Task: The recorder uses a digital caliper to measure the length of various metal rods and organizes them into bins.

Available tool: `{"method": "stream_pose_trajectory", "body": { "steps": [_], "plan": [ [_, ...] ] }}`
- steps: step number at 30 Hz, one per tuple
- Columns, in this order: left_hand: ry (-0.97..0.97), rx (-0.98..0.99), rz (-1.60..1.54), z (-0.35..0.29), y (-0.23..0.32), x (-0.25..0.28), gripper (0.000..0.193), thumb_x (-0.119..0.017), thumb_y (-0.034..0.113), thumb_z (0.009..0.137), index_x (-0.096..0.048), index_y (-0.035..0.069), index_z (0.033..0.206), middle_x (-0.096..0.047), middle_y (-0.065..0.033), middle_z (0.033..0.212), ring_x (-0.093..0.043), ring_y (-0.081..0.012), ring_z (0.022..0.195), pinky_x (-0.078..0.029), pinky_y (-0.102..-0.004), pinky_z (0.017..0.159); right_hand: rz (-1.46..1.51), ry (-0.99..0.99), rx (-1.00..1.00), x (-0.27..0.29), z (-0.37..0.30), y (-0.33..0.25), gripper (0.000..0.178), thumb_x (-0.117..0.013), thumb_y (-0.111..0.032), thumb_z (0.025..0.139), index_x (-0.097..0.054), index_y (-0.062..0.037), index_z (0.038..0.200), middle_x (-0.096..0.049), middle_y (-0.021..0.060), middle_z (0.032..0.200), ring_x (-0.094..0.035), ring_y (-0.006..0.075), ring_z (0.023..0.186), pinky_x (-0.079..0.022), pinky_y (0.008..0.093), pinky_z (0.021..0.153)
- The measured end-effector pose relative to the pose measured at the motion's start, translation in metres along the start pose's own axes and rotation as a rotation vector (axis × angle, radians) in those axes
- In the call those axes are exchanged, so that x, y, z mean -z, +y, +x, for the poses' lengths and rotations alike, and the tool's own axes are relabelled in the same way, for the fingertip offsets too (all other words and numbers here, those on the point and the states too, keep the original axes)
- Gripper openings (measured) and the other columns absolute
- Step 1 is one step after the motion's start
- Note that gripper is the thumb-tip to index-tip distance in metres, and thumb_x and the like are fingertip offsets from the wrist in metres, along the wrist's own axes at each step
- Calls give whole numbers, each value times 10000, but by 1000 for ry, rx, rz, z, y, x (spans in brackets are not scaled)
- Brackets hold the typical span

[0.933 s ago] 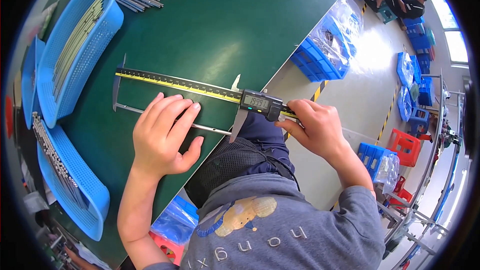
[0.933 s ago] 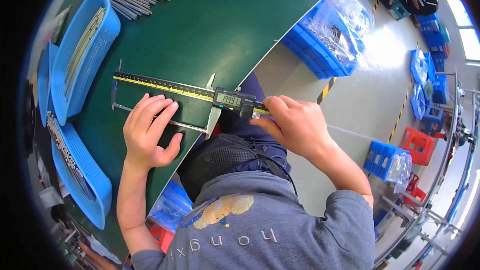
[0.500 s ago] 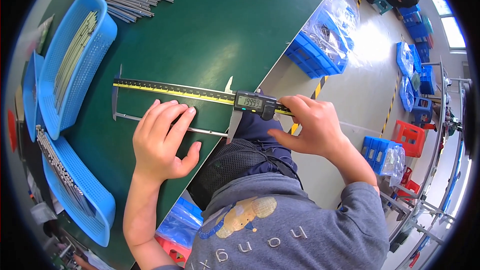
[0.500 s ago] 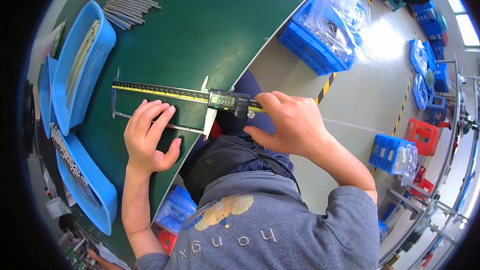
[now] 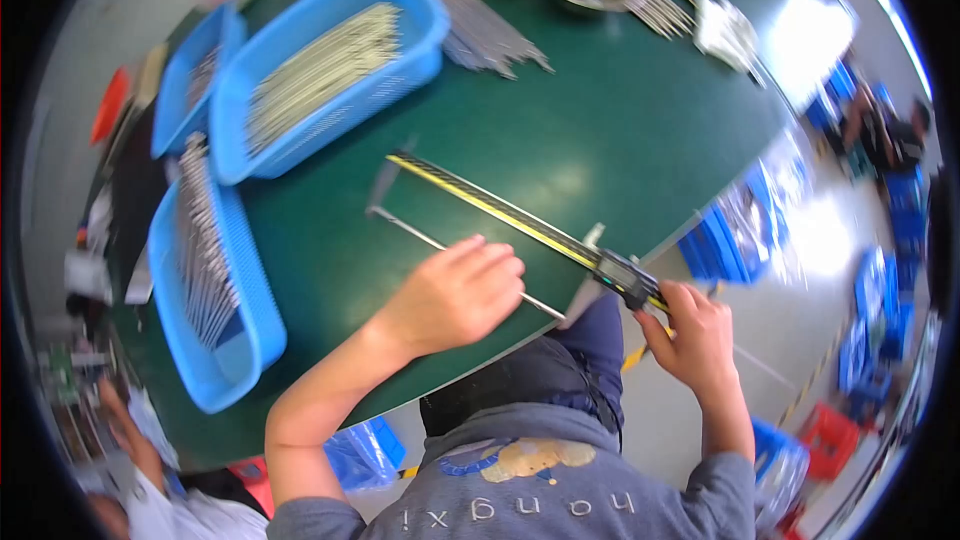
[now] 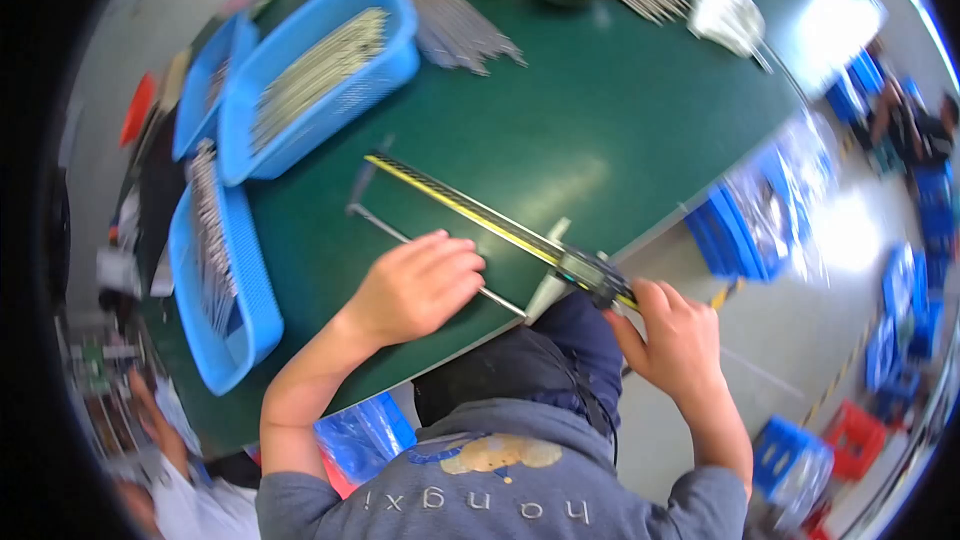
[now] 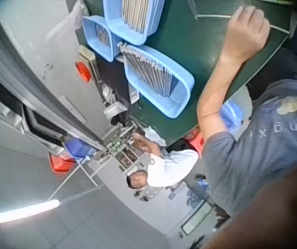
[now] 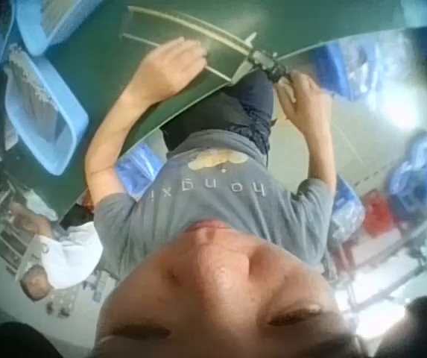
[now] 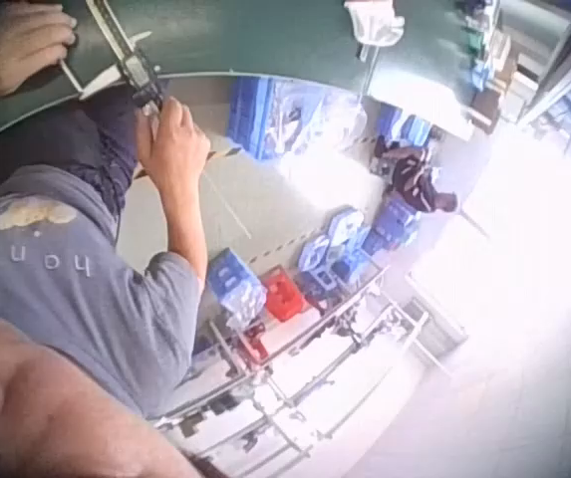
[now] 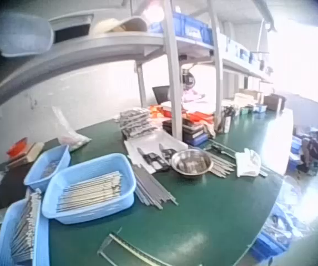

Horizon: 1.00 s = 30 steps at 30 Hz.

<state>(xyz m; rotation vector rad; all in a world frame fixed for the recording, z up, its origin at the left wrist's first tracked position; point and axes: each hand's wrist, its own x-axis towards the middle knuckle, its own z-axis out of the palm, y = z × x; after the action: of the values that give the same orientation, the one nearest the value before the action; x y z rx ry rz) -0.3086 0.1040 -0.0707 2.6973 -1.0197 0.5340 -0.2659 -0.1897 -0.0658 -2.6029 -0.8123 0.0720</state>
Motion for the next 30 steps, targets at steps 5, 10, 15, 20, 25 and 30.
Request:
{"method": "stream_pose_trajectory", "body": {
  "steps": [5, 10, 15, 20, 25, 30],
  "plan": [
    [267, 119, 146, -5, -18, 58, 144, -656, 125, 739, -636, 66, 869, -640, -55, 972, -649, -190, 801, -529, -285, 594, 57, -8, 61, 3, 29, -1, 267, -718, -242, 779, -576, -39, 880, -557, 72, 642, -565, 260, 534, -417, 367, 485],
    [467, 311, 344, 17, -103, 94, 170, -648, 19, 739, -598, 36, 900, -611, -73, 889, -623, -273, 779, -512, -341, 633, 50, -3, 169, 1, 39, -1, 262, -731, -227, 764, -557, -45, 836, -518, 80, 598, -535, 260, 500, -389, 366, 464],
    [110, 650, 451, 16, -176, 87, 173, -615, 97, 784, -632, 68, 954, -615, -85, 939, -624, -311, 863, -512, -420, 685, 3, 11, 229, 0, 43, 2, 263, -722, -232, 773, -559, -39, 845, -499, 96, 583, -514, 269, 480, -368, 370, 453],
    [88, 962, 240, -12, -180, 98, 173, -631, 203, 854, -674, 98, 985, -646, -85, 1017, -613, -309, 986, -491, -438, 824, 57, -5, 134, -1, 42, 2, 243, -696, -209, 791, -539, -28, 826, -496, 123, 575, -498, 293, 493, -354, 397, 483],
    [90, 1071, 504, -118, -122, 171, 115, -633, 165, 846, -675, 67, 889, -648, -83, 901, -642, -273, 866, -508, -386, 725, 44, 8, 213, -2, 45, 5, 263, -689, -228, 810, -526, -25, 844, -479, 129, 569, -485, 291, 482, -334, 389, 470],
    [145, 1157, 188, -179, -83, 163, 101, -627, 56, 848, -691, 27, 921, -637, -112, 911, -625, -268, 866, -500, -353, 764, 50, -58, 177, 0, 47, 8, 269, -713, -230, 781, -546, -36, 865, -487, 102, 572, -482, 272, 454, -337, 369, 445]
  ]
}}
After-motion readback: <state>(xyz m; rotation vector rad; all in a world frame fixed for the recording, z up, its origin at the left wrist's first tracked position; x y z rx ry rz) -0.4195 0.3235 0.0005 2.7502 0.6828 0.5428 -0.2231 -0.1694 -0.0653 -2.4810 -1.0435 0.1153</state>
